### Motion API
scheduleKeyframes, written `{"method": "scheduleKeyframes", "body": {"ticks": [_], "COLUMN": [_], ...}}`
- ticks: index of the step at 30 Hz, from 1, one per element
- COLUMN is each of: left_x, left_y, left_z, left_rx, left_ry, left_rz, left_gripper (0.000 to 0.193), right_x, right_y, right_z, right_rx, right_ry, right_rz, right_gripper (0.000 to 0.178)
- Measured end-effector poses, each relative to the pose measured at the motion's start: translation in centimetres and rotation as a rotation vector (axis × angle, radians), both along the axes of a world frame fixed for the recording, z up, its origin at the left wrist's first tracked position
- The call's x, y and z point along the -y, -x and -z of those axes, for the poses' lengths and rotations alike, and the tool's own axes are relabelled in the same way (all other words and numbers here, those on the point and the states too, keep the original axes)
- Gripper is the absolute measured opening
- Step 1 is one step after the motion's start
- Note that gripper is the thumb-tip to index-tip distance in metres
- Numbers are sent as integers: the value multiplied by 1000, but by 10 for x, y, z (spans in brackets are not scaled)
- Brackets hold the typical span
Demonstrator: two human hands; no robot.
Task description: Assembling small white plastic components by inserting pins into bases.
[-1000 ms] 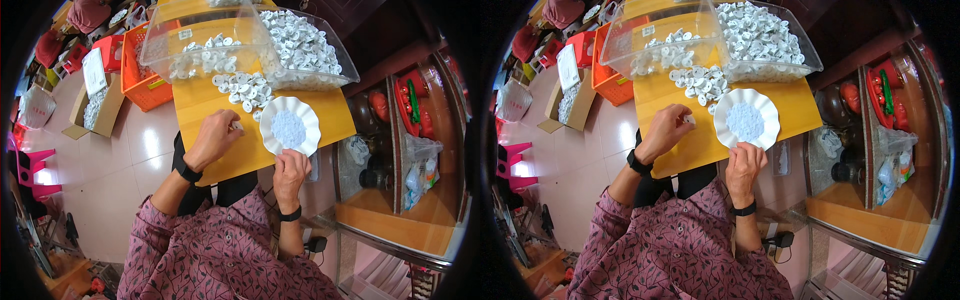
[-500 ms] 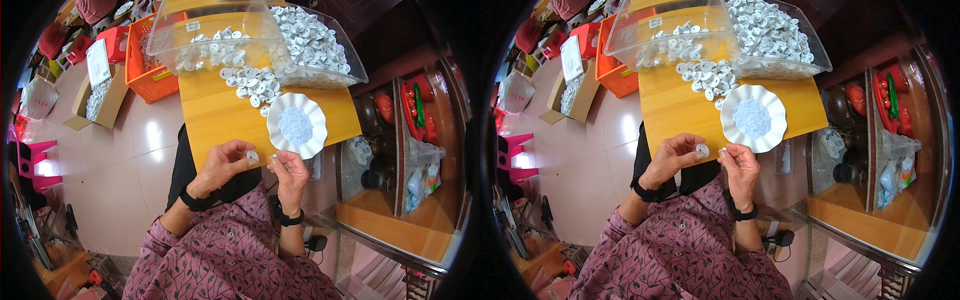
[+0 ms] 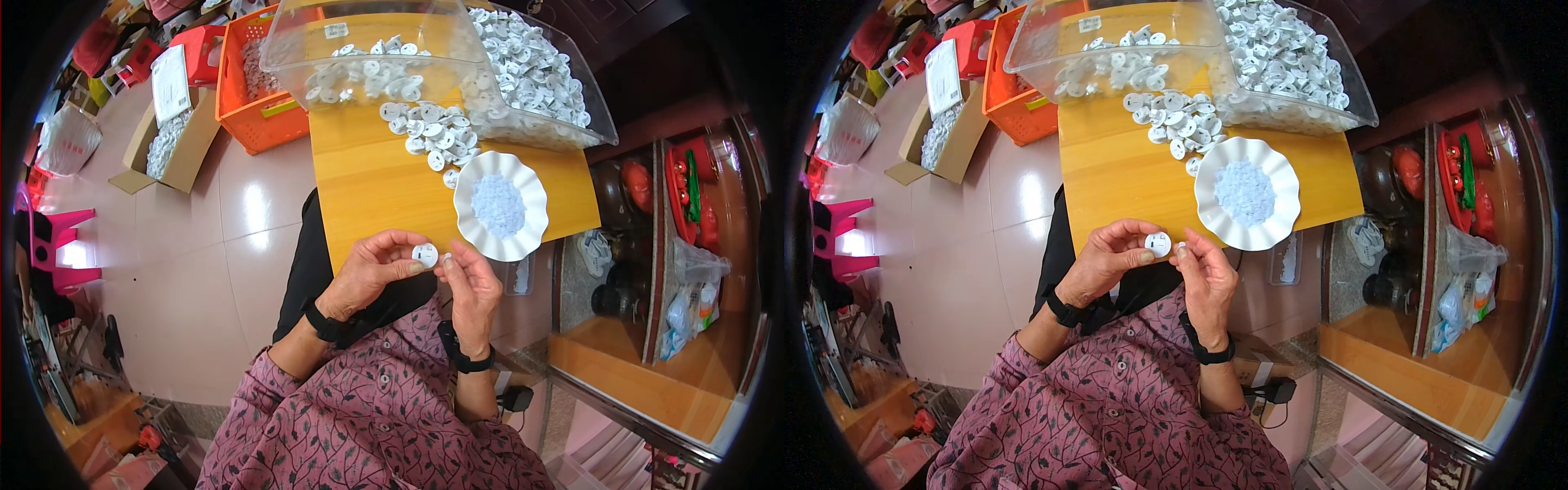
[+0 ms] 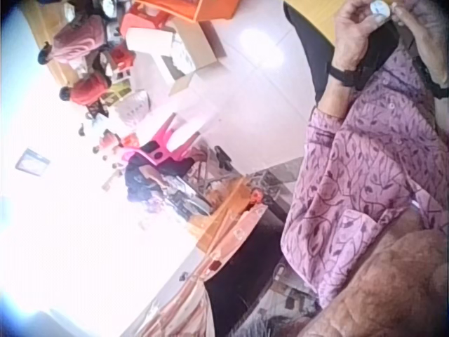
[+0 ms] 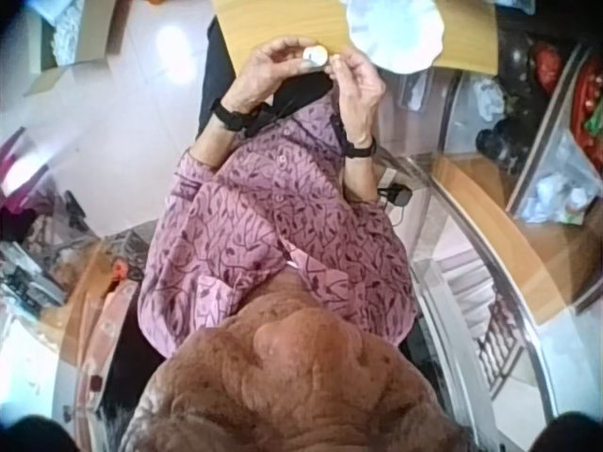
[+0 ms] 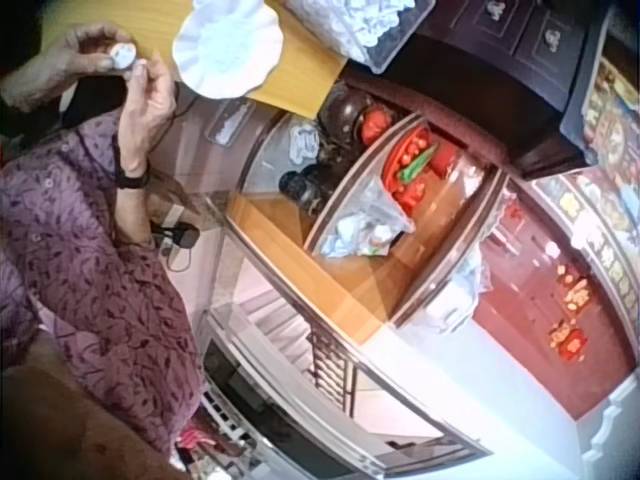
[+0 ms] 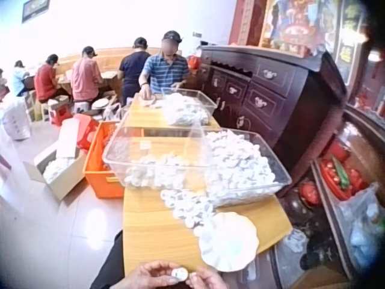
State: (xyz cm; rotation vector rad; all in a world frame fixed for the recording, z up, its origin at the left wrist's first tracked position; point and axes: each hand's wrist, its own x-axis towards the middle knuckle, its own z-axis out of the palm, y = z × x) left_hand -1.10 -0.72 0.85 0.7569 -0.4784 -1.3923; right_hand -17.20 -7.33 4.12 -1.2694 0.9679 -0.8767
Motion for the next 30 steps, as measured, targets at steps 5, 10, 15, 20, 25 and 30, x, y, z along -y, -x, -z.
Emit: {"method": "scheduleKeyframes", "body": {"ticks": [5,10,15,20,25,30], "left_x": [-4,-4,-4,-3,-4,-5], "left_y": [-2,-1,-2,0,2,3], "left_z": [3,4,3,7,6,7], "left_rx": [-34,-81,-105,-124,-104,-61], "left_ry": [-15,-42,-65,-14,-14,-7], "left_rz": [-6,-14,-28,-31,-11,-4], "left_gripper": [35,36,35,36,40,43], "right_x": [-2,-3,-2,-3,-4,-6], "right_y": [-1,1,0,1,-5,-8], "right_z": [-1,-2,-3,7,4,5], "right_rx": [-67,20,75,58,51,66], "right_ry": [42,-36,-83,-10,96,60], "right_rz": [-30,-20,-20,-29,-62,-61], "right_gripper": [19,14,14,12,8,8]}}
